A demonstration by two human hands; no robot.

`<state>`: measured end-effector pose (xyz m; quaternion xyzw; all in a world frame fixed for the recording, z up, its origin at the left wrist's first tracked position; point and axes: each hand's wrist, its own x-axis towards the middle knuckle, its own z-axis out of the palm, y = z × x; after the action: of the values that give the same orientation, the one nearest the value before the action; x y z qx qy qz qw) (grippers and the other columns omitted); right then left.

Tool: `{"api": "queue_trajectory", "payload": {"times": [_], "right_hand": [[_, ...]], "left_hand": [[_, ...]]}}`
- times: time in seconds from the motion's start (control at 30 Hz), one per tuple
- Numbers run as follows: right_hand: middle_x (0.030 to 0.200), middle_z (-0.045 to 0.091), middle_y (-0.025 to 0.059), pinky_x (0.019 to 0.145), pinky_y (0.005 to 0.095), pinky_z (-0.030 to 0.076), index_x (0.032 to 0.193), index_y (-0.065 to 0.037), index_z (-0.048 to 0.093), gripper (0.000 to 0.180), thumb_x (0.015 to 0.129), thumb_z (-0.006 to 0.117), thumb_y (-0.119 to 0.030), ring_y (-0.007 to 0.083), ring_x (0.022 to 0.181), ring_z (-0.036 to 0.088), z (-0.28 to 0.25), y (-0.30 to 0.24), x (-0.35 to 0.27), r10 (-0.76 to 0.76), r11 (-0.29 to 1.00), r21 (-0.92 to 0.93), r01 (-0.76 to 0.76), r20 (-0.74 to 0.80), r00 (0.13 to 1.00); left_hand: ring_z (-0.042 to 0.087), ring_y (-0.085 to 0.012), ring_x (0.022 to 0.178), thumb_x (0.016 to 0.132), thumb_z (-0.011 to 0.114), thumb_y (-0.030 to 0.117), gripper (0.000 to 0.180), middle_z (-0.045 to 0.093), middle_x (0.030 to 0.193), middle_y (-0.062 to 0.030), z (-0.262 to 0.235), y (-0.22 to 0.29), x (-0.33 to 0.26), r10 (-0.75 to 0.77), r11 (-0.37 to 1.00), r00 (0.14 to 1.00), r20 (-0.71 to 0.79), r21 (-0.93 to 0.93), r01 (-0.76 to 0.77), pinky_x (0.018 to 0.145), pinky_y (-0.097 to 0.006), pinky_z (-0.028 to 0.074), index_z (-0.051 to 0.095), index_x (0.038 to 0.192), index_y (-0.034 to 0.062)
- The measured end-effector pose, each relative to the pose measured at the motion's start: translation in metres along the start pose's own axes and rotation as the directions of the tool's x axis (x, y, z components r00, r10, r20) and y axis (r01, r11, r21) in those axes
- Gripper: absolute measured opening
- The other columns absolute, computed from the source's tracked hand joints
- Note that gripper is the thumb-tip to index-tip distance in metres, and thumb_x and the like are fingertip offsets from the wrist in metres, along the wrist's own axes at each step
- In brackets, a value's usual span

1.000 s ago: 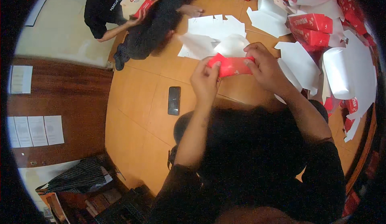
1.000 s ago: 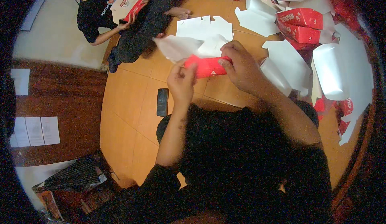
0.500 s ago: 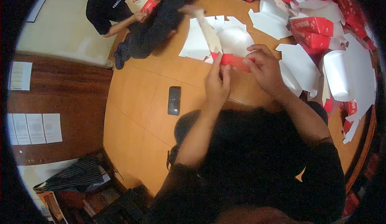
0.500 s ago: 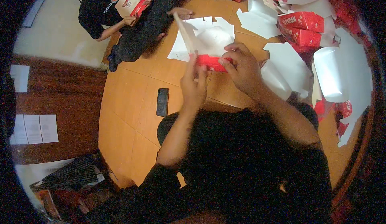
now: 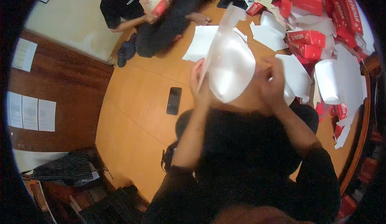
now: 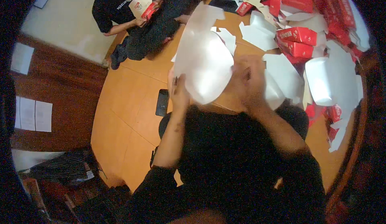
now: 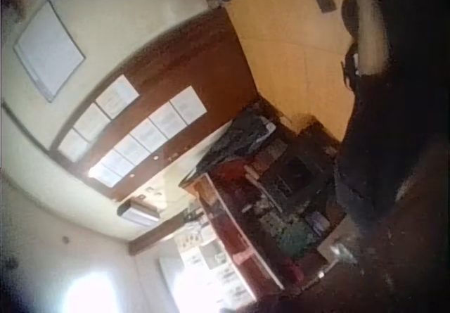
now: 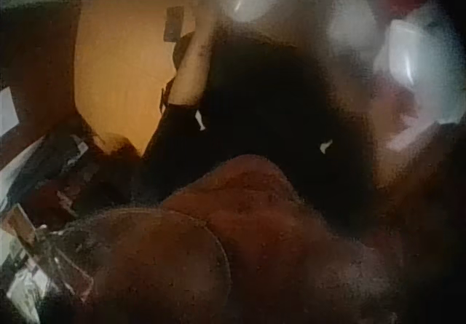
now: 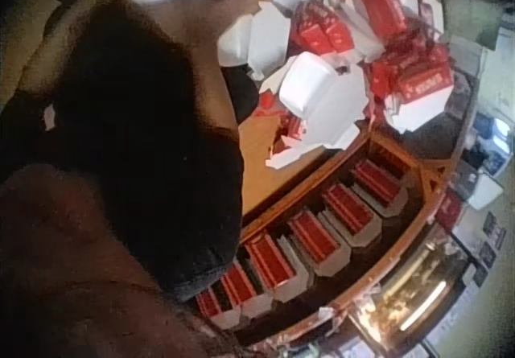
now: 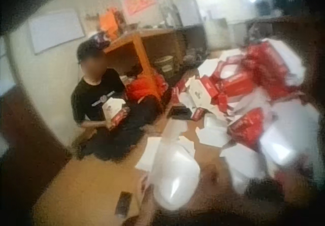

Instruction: The person sits on the floor and repeatedly folds flat white cardboard pieces into small red-and-white boxes. They fold the sides, tuck flaps, and place the finished boxes into a growing pile on the floor. Another person is visible in the background performing a similar task.

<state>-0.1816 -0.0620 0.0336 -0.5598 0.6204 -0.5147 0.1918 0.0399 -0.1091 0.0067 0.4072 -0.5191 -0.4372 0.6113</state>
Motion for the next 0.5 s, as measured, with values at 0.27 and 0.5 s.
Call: {"api": "queue_trajectory", "payload": {"times": [0.27,0.5], "right_hand": [[0.113,0.062,0.0081,0.092,0.0344,0.048,0.126,-0.002,0.054,0.047,0.095,0.059,-0.036,0.0190,0.101,0.060,-0.067,0.022,-0.072,0.404,0.591,0.390,-0.706,0.614,0.678],[0.140,0.049,0.0145,0.113,0.0435,0.031,0.122,-0.005,0.063,0.046,0.099,0.049,-0.042,0.0252,0.135,0.041,-0.086,0.036,-0.182,0.164,0.711,0.298,-0.637,0.811,0.562]], "left_hand": [[0.051,-0.0266,0.126,0.089,0.063,0.021,0.037,0.058,0.130,-0.0172,-0.005,0.057,-0.118,-0.390,0.878,0.835,0.388,0.431,0.210,0.106,-0.038,0.040,0.063,0.119,-0.0003],[0.049,-0.0320,0.126,0.084,0.067,0.017,0.025,0.054,0.130,-0.0191,-0.037,0.057,-0.226,-0.269,0.960,0.812,0.517,0.074,0.270,0.105,-0.041,0.040,0.068,0.104,0.0030]]}}
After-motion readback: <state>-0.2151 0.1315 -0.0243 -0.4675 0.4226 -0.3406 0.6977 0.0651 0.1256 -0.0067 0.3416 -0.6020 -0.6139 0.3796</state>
